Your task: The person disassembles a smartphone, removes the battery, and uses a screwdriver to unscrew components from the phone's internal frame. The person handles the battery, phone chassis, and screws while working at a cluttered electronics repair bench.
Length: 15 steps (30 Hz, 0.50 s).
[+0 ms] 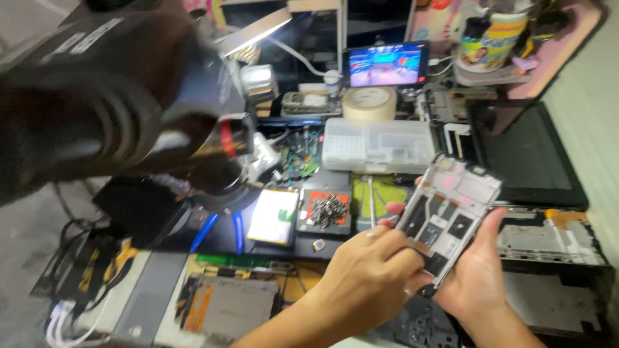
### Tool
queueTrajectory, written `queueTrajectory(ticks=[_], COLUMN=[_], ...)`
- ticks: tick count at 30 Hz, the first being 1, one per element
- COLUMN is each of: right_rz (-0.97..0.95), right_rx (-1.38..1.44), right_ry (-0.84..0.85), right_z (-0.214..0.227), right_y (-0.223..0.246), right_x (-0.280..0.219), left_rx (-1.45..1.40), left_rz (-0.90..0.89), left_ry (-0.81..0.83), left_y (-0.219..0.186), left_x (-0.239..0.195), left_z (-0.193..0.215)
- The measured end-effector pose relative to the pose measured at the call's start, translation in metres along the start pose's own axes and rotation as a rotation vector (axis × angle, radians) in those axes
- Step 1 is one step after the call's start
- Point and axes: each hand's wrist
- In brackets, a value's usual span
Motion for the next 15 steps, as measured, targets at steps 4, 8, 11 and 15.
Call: queueTrajectory(ticks=[4,8,11,15], right_rz=[-0.003,-0.108,-0.118,-0.169], right_rx=[0.04,-0.16,-0.195,-0.227], right_ry=[0.027,-0.253,-0.285,-0.378], right_z=[0.001,-0.007,-0.014,-0.014], right_y=[0.004,0.001,0.001,-0.001], right_x=[0.004,0.01,0.017,0.021], left_rx=[-0.019,0.014,-0.047,-0.124], left_rz=[0.152,0.319,0.313,0.301], left_ry=[-0.127,-0.067,-0.091,-0.109], left_y=[0.011,0.021,0.027,0.035], left_x=[0.005,0.004,0.004,-0.002], left_z=[0.004,0.008,0.008,0.003])
Point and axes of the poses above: each hand's wrist, its own x-axis towards the middle knuckle, its own z-axis out of the back of the hand, y = z × x, and after that the axes turned 11 degrees about y, right-handed
